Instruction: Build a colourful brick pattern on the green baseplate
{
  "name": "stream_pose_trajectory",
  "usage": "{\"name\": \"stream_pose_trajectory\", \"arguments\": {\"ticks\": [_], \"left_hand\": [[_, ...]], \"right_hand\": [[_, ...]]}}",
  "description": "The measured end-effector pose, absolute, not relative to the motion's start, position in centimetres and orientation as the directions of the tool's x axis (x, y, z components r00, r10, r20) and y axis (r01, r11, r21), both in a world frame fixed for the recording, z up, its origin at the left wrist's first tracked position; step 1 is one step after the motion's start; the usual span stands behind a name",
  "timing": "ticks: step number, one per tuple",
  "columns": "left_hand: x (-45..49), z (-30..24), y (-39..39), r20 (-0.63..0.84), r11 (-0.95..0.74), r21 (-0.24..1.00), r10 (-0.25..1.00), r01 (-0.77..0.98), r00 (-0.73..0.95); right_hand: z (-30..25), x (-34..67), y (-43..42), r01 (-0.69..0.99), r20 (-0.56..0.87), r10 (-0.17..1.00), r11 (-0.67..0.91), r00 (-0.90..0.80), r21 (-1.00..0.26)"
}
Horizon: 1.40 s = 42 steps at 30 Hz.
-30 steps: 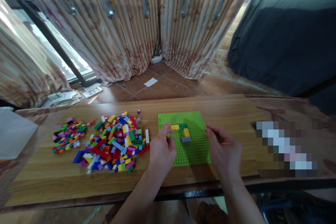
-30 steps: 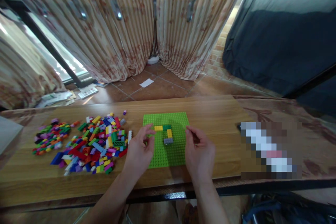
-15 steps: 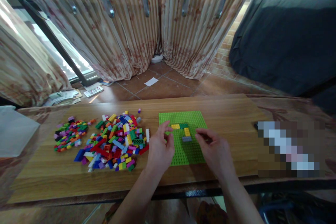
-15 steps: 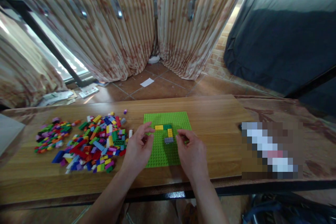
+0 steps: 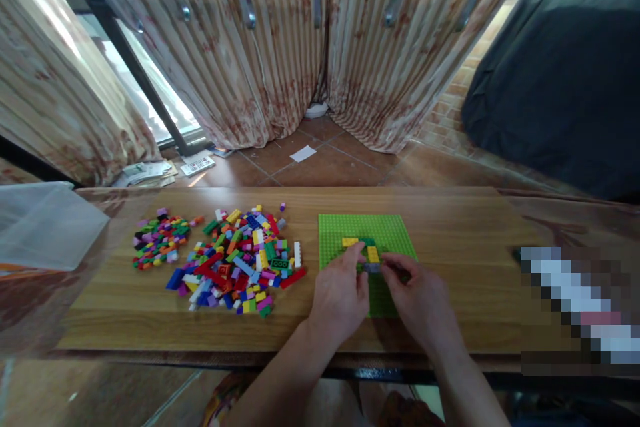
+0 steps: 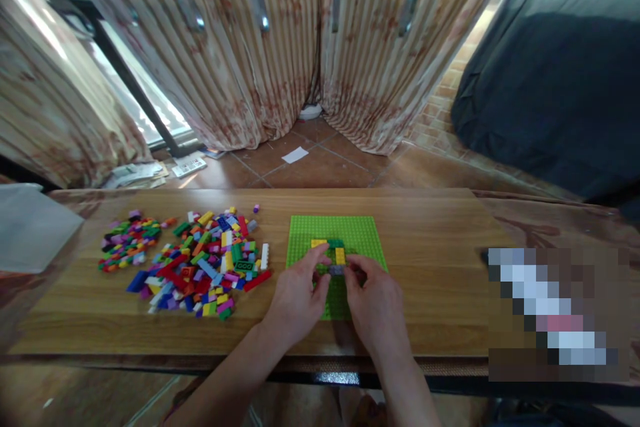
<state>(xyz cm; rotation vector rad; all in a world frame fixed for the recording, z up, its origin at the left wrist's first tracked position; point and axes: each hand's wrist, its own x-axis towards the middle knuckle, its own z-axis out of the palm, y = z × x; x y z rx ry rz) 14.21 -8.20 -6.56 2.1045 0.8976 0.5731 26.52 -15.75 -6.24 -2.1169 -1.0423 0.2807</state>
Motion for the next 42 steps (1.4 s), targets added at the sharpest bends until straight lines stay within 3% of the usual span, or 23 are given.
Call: {"name": "stream_pose_trajectory", "arguments": {"ticks": [14,28,36,42], "left_hand": [[14.0,-6.6,-8.0,0.107,-0.452,0.803,0.75,0.387,0.653],[13.8,-7.0,-7.9,0.114,-0.442,0.815,0.756,0.374,0.645],[13.8,-6.7,-8.1,0.108,-0.429,0.831,0.749,0.355,0.654],[13.9,-6.6,-8.2,0.115,-0.468,0.805,0.724,0.363,0.68]], "right_hand": [[-6.3,26.3,-15.6,0.582,0.097,0.762,-0.398,0.64,-0.709],[-6.0,25.8,-15.9,0.726,0.086,0.851,-0.386,0.519,-0.569],[-5.6,26.0,-16.8,0.66,0.019,0.744,-0.58,0.668,-0.477],[-5.2,25.8,-16.6,0.648,-0.032,0.722,-0.639,0.692,-0.415]]}}
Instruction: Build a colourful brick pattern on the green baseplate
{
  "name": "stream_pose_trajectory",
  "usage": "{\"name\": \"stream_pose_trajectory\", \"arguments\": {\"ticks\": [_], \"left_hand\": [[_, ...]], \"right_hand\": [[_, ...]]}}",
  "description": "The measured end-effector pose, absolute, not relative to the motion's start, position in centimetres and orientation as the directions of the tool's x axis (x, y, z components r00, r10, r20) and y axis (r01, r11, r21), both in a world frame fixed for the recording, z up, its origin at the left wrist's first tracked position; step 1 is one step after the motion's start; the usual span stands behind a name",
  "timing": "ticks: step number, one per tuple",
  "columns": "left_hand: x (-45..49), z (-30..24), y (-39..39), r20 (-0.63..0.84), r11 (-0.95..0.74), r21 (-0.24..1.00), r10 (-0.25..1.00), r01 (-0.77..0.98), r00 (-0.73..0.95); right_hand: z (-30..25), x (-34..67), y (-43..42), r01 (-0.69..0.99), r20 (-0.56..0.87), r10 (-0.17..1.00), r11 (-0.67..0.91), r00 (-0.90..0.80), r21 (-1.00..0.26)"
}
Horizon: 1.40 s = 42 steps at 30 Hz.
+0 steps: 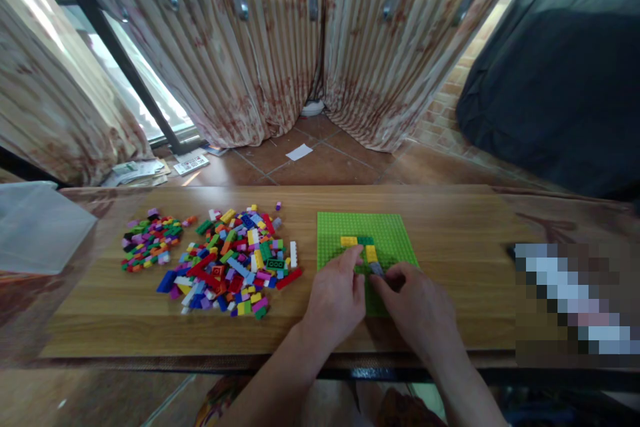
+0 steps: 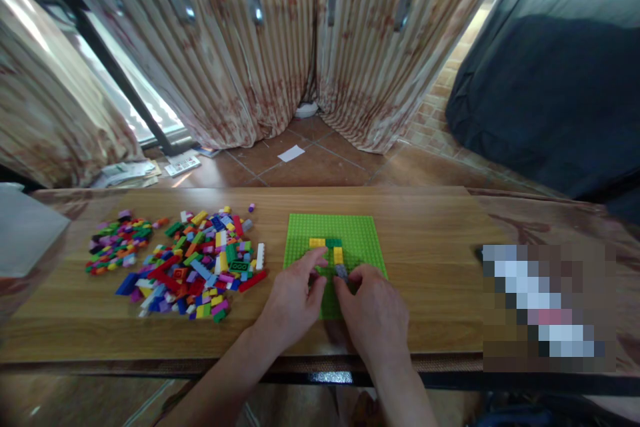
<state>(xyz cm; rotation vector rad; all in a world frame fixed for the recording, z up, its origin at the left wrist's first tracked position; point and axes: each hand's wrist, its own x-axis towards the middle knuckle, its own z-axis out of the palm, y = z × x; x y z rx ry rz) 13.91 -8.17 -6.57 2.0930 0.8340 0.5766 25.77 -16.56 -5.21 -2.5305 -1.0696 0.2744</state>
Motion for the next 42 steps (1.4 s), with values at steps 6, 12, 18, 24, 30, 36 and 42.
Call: {"name": "stream_pose_trajectory", "arguments": {"ticks": [6,12,18,24,30,36,42], "left_hand": [[13.8,-6.6,-8.2,0.118,-0.513,0.778,0.685,0.362,0.719],[13.8,-6.4,-8.3,0.1,-0.512,0.771,0.685,0.379,0.722],[13.9,-6.5,-8.2,0.114,-0.518,0.773,0.68,0.365,0.724],[13.9,-6.4,-8.0,0.12,-0.529,0.77,0.668,0.356,0.734],[13.9,-6.7,-8.0,0.124,-0.55,0.75,0.662,0.367,0.739],[13.9,-6.4,-8.1,0.117,-0.559,0.74,0.653,0.374,0.748],[13.8,-6.5,-8.2,0.122,-0.576,0.731,0.638,0.366,0.761]], "right_hand": [[-5.2,25.5,-16.4,0.672,0.013,0.731,-0.62,0.682,-0.405],[-5.2,25.8,-16.5,0.672,-0.018,0.751,-0.6,0.66,-0.434],[-5.4,26.8,-16.8,0.634,-0.02,0.776,-0.529,0.631,-0.564],[-5.4,27.8,-16.9,0.594,0.017,0.738,-0.529,0.674,-0.607],[-5.4,27.6,-16.8,0.59,-0.02,0.752,-0.533,0.659,-0.607],[-5.7,27.7,-16.7,0.585,-0.026,0.74,-0.552,0.672,-0.594],[-6.3,28.2,-16.5,0.564,0.016,0.694,-0.572,0.72,-0.596]]}}
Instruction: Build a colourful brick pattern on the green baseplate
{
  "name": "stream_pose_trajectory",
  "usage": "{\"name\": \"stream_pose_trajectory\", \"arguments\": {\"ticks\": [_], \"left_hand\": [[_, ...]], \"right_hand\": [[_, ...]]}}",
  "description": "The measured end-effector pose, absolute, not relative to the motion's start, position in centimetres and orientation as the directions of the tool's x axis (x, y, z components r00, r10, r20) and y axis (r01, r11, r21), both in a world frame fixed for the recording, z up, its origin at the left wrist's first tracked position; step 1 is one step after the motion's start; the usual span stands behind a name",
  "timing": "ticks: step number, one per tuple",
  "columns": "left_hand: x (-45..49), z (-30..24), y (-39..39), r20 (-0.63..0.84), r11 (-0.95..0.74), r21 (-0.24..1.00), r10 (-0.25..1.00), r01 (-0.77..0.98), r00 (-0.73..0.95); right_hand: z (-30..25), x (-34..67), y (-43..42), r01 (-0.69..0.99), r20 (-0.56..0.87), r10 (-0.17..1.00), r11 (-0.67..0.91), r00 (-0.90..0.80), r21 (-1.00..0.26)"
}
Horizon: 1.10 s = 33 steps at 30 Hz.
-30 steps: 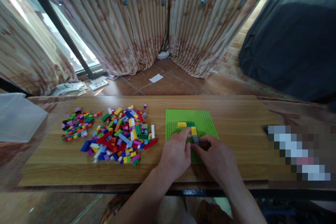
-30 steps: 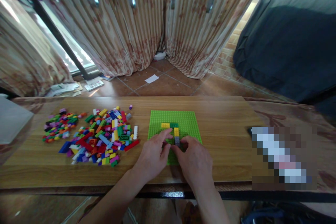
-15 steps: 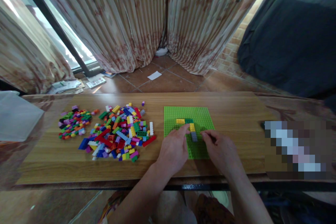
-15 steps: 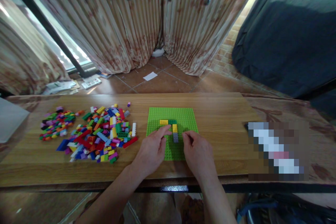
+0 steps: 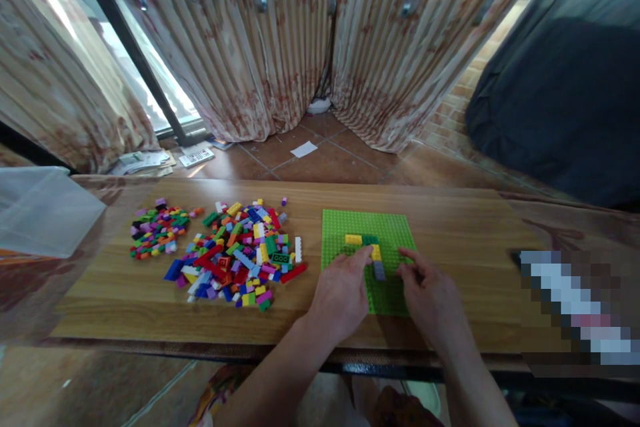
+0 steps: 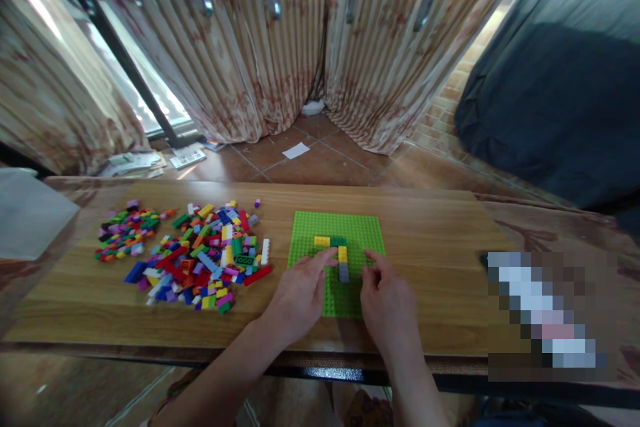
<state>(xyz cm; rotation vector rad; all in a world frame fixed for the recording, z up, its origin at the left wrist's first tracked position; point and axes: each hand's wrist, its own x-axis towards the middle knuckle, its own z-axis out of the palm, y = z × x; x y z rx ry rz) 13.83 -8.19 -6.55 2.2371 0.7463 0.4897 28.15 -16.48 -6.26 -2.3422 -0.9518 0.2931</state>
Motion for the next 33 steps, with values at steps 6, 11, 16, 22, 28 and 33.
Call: {"name": "stream_pose_trajectory", "arguments": {"ticks": [6,11,16,22,28,33], "left_hand": [[13.7,-6.7,-8.2,0.136,-0.601,0.715,0.622,0.358,0.772],[13.7,-6.6,-8.1,0.128,-0.609,0.712,0.603,0.35,0.788],[13.6,-6.5,-8.1,0.123,-0.611,0.709,0.599,0.352,0.791],[13.5,-6.5,-8.2,0.146,-0.591,0.734,0.619,0.335,0.771],[12.9,-6.1,-7.4,0.179,-0.483,0.82,0.727,0.307,0.663],[12.0,-5.9,-5.7,0.187,-0.408,0.843,0.832,0.349,0.522]], "right_hand": [[-6.5,28.4,-16.1,0.58,0.058,0.681,-0.572,0.73,-0.58],[-6.5,28.3,-16.0,0.574,0.046,0.681,-0.578,0.731,-0.58],[-6.3,28.0,-15.9,0.577,0.041,0.697,-0.556,0.715,-0.598],[-6.2,27.5,-15.6,0.55,0.04,0.714,-0.502,0.699,-0.667],[-6.1,26.9,-15.5,0.553,0.051,0.726,-0.474,0.685,-0.685],[-6.0,26.5,-15.3,0.567,0.049,0.73,-0.484,0.681,-0.666]]}}
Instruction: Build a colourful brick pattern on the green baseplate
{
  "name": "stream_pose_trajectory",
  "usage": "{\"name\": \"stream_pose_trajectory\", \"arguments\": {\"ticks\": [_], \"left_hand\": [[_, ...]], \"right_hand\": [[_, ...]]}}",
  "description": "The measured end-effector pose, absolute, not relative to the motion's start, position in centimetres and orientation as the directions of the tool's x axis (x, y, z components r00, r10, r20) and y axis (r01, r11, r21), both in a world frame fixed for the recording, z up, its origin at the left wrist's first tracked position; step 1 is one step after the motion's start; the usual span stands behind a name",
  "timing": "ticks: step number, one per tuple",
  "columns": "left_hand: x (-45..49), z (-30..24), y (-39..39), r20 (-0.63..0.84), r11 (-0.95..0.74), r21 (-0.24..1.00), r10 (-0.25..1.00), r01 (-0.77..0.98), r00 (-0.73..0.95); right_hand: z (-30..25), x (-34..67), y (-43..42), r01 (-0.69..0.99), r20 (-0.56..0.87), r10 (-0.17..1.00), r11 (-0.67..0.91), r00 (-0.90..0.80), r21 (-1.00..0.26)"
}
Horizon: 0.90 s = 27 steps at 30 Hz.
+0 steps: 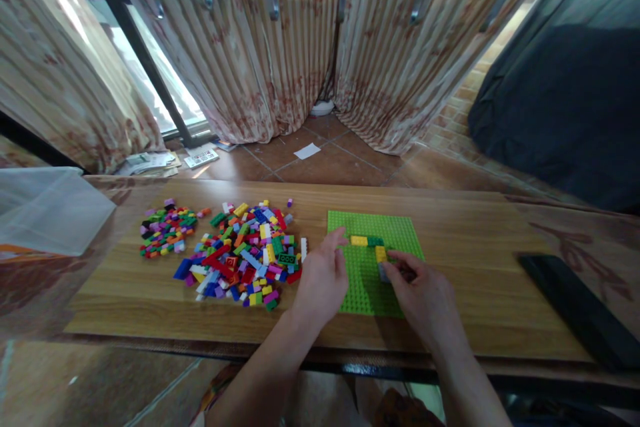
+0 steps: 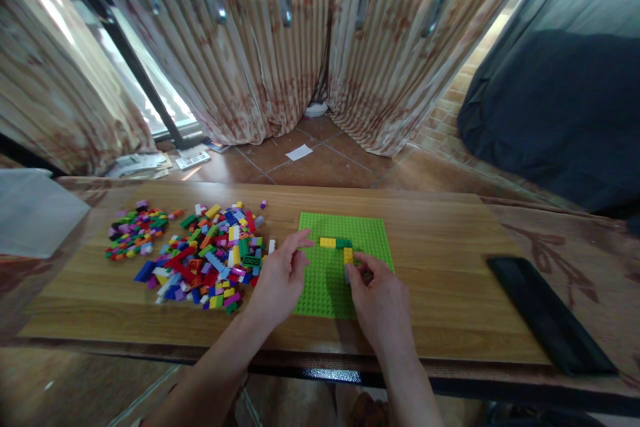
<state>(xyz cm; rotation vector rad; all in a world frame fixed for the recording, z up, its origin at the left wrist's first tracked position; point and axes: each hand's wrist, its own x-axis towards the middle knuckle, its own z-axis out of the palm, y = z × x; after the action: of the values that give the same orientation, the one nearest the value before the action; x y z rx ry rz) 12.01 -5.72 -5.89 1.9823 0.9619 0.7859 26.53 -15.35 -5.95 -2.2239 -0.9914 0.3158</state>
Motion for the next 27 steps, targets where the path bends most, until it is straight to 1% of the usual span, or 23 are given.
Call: {"name": "stream_pose_trajectory", "arguments": {"ticks": [2,6,11,16,22,27], "left_hand": [[11.73,-5.92,-5.3,0.163,-0.379,0.848,0.851,0.37,0.499],[11.58,-6.0,-5.16,0.084,-0.326,0.854,0.856,0.406,0.511],[11.84,-5.9,-5.38,0.031,-0.296,0.854,0.849,0.427,0.527],[11.92,-5.7,-5.48,0.025,-0.303,0.844,0.847,0.443,0.531],[11.84,-5.46,-5.64,0.069,-0.355,0.805,0.852,0.475,0.519],[11.85,-5.66,-5.66,0.078,-0.369,0.798,0.846,0.475,0.527]], "right_hand": [[-5.95,26.51,-15.32,0.582,0.062,0.735,-0.478,0.675,-0.658],[-6.1,26.59,-15.32,0.609,0.093,0.74,-0.469,0.667,-0.64],[-6.13,26.54,-15.31,0.609,0.082,0.739,-0.482,0.669,-0.63],[-6.06,26.51,-15.28,0.617,0.088,0.739,-0.483,0.667,-0.622],[-6.19,26.56,-15.36,0.624,0.097,0.746,-0.471,0.659,-0.624],[-6.21,26.48,-15.43,0.625,0.092,0.753,-0.464,0.652,-0.628]]}}
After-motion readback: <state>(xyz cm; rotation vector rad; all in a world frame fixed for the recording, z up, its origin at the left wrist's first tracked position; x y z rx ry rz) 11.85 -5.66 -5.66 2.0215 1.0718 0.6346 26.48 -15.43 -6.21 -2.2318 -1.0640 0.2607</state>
